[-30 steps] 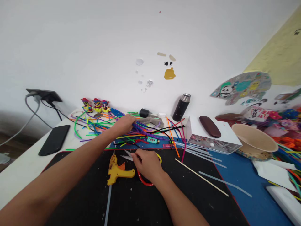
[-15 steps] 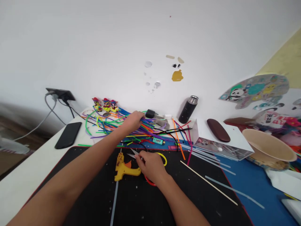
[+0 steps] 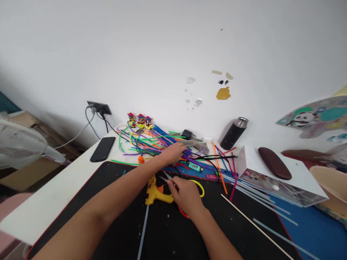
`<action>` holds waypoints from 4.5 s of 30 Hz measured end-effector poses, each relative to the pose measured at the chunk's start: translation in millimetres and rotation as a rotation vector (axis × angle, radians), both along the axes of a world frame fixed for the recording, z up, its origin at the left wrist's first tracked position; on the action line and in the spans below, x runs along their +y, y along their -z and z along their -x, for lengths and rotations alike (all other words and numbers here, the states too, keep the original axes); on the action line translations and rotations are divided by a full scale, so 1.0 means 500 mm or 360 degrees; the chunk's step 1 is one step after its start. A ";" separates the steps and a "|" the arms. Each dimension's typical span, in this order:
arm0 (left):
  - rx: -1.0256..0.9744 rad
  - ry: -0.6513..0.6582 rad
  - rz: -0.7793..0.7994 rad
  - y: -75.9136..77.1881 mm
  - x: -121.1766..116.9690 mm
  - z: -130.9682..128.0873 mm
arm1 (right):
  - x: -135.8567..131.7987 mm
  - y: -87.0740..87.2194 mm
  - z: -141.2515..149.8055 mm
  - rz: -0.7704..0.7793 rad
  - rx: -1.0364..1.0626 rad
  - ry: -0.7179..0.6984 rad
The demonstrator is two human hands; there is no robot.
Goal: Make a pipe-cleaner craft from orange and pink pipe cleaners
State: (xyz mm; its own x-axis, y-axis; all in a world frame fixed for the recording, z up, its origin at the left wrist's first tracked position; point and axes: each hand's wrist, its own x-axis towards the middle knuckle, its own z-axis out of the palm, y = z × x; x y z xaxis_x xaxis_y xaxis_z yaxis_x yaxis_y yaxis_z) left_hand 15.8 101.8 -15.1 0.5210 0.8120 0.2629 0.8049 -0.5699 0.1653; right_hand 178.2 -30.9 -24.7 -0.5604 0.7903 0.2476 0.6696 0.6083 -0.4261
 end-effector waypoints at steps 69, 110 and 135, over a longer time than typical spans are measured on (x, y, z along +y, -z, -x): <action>0.0409 -0.0211 0.0080 -0.130 0.091 0.102 | -0.014 -0.062 0.008 0.0175 -0.0352 -0.0095; 0.0163 -0.0278 0.0155 -0.085 0.049 0.068 | -0.017 -0.064 0.012 0.0150 -0.0381 -0.0146; -0.1387 -0.0262 0.0799 -0.072 -0.154 0.011 | 0.023 -0.038 -0.032 0.0412 0.0665 0.0172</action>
